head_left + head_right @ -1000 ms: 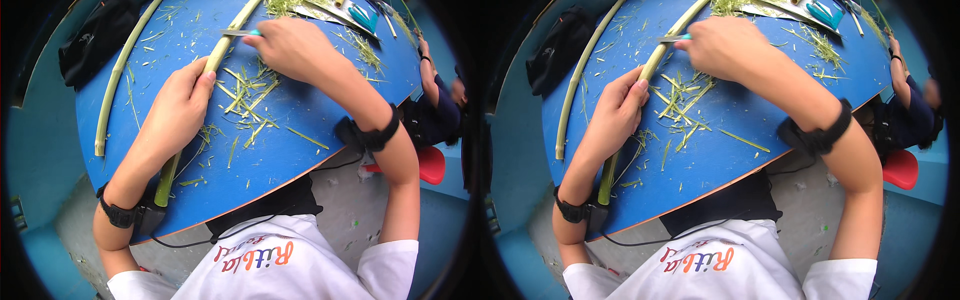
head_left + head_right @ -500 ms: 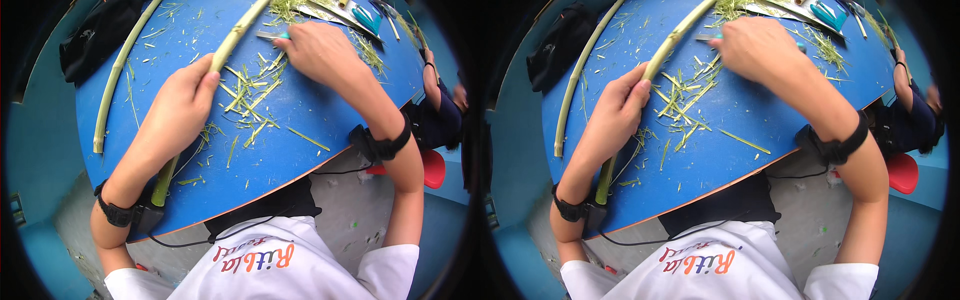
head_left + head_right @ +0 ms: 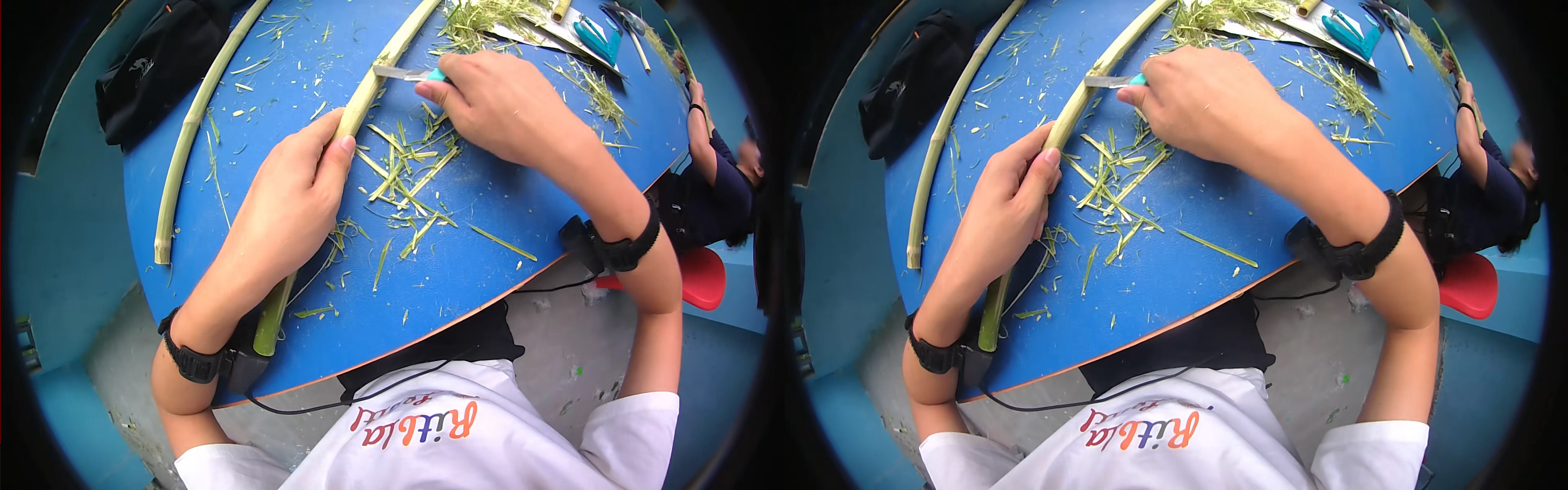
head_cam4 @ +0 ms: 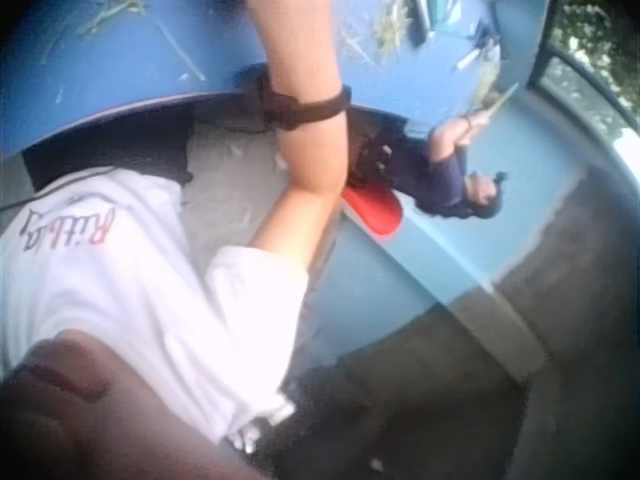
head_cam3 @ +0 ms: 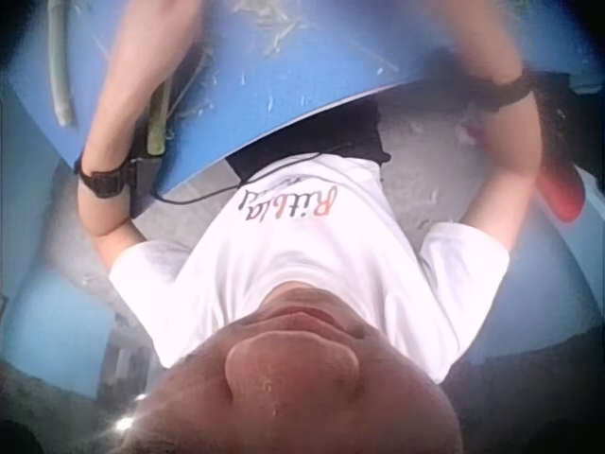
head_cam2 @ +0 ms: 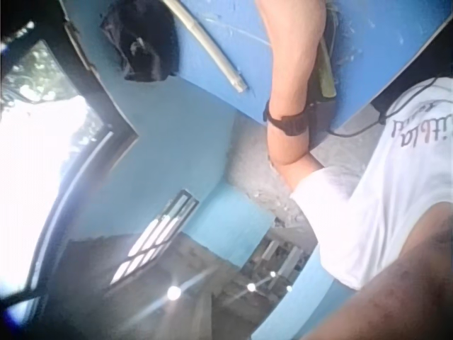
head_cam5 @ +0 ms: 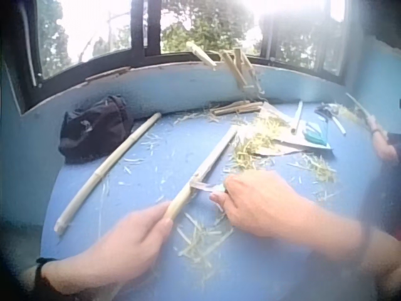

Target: The person scrapes a bamboo pole with a utility knife while holding it on a table.

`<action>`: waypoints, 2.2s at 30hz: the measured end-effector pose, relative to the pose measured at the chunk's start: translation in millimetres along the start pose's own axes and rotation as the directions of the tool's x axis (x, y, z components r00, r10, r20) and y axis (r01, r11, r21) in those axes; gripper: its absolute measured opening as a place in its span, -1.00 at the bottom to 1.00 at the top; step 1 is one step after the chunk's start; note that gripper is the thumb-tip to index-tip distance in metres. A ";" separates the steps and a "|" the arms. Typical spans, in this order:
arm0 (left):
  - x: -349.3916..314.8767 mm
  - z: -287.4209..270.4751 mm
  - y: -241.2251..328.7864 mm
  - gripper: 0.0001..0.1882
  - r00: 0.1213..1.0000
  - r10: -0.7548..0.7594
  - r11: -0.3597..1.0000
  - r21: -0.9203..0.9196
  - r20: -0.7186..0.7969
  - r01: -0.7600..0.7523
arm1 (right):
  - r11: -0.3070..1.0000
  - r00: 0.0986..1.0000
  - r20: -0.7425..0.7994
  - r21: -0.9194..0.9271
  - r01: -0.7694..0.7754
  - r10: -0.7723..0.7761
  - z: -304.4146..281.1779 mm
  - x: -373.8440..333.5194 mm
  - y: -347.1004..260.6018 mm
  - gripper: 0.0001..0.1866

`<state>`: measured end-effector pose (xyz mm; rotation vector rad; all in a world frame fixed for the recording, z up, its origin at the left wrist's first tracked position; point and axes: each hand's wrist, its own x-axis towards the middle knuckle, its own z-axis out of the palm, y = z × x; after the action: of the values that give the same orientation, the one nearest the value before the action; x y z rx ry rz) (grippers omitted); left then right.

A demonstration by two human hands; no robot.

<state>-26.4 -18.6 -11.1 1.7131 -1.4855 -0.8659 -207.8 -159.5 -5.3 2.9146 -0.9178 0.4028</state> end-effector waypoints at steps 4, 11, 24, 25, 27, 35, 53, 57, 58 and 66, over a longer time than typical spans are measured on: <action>0.5 -0.3 0.7 -0.69 1.000 -0.015 1.000 -0.010 0.022 0.016 | 1.000 1.000 0.000 -0.011 0.010 -0.010 0.5 4.2 -0.7 -0.52; 0.2 1.7 0.8 -0.71 0.999 0.037 0.999 0.031 -0.020 -0.036 | 0.996 0.999 0.025 -0.086 -0.039 0.041 5.4 17.0 -4.4 -0.51; 0.0 7.0 0.4 -0.73 0.987 0.149 0.977 0.164 -0.057 -0.138 | 0.997 1.000 -0.008 -0.074 -0.009 0.008 1.0 4.3 1.2 -0.54; 0.6 9.4 0.6 -0.74 0.973 0.217 0.956 0.222 -0.084 -0.194 | 0.997 1.000 0.003 -0.083 -0.007 0.007 0.2 5.0 1.9 -0.53; 0.4 6.0 -0.4 -0.75 0.986 0.156 0.968 0.207 -0.062 -0.140 | 0.996 0.998 0.044 -0.088 -0.032 0.036 3.9 15.5 -9.0 -0.53; 2.2 0.4 1.6 -0.74 0.992 0.123 0.980 0.160 0.001 -0.122 | 0.996 0.999 -0.034 -0.086 -0.034 0.031 -2.9 -7.1 10.7 -0.51; -4.3 2.9 0.4 -0.72 0.993 0.110 0.981 0.162 -0.032 -0.104 | 0.961 0.991 0.003 0.246 -0.129 0.133 -20.0 43.2 13.5 -0.65; -4.4 2.6 1.1 -0.72 0.996 0.092 0.982 0.170 -0.016 -0.088 | 0.960 1.000 0.004 0.281 0.006 -0.007 -4.5 41.2 -2.8 -0.73; -4.4 1.9 0.9 -0.72 0.997 0.079 0.980 0.183 -0.005 -0.077 | 0.967 1.000 0.002 0.256 0.011 -0.012 -3.7 40.3 -5.1 -0.74; -0.4 7.8 -0.2 -0.79 0.982 0.184 0.963 0.203 -0.031 -0.174 | 0.987 0.994 -0.092 0.143 0.067 -0.054 2.5 36.8 -4.8 -0.79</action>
<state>-32.9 -18.8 -15.5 1.6954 -1.7114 -0.5911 -175.4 -176.3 2.1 3.0181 -0.8184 0.6136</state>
